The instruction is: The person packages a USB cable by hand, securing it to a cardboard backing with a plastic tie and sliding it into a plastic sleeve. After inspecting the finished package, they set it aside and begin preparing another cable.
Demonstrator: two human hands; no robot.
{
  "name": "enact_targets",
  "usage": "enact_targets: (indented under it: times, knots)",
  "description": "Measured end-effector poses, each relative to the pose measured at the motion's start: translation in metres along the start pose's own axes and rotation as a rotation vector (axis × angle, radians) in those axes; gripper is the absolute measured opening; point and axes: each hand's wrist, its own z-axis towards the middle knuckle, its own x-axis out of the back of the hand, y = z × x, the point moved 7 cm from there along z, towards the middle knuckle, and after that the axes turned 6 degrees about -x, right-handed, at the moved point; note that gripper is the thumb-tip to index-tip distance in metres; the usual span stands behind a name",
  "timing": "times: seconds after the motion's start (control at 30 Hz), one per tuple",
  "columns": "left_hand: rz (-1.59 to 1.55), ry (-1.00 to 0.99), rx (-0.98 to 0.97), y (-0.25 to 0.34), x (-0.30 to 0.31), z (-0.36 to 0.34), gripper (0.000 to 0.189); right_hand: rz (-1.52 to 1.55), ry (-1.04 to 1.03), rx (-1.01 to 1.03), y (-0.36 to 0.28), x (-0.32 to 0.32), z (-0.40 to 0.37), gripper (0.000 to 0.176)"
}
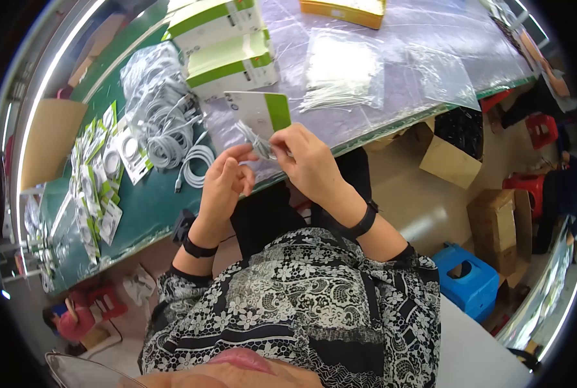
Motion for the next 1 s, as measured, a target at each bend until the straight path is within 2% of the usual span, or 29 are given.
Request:
enact_targets:
  times: [0.03, 0.07, 0.2, 0.3, 0.47, 0.6, 0.7, 0.87, 1.0]
  knots:
    - [-0.152, 0.06, -0.04, 0.003, 0.004, 0.001, 0.02, -0.052, -0.011, 0.096, -0.009, -0.006, -0.003, 0.018]
    - [-0.154, 0.084, -0.042, 0.0, 0.009, 0.0, 0.02, -0.039, -0.031, 0.096, -0.01, -0.011, -0.005, 0.018]
    - [-0.343, 0.025, -0.119, -0.007, 0.012, -0.002, 0.02, -0.048, -0.066, 0.211, -0.023, -0.017, -0.014, 0.019]
    - [-0.144, 0.033, -0.155, 0.006, -0.001, -0.013, 0.018, -0.005, -0.017, 0.212, -0.039, -0.011, -0.017, 0.016]
    - [-0.027, 0.086, -0.156, 0.007, -0.006, -0.015, 0.015, 0.016, 0.031, 0.116, -0.044, -0.009, -0.016, 0.013]
    - [0.089, 0.08, -0.237, -0.002, -0.006, -0.017, 0.015, 0.031, -0.036, 0.064, -0.037, -0.013, -0.019, 0.013]
    - [0.118, 0.082, -0.302, -0.003, -0.008, -0.017, 0.015, 0.152, -0.072, -0.072, -0.026, -0.015, -0.014, 0.017]
    - [-0.02, 0.138, -0.267, 0.006, -0.004, -0.009, 0.015, 0.159, -0.135, -0.053, -0.03, -0.02, -0.009, 0.021]
    - [0.004, 0.074, -0.256, 0.009, -0.001, -0.005, 0.015, 0.07, -0.105, 0.047, -0.035, -0.01, -0.014, 0.021]
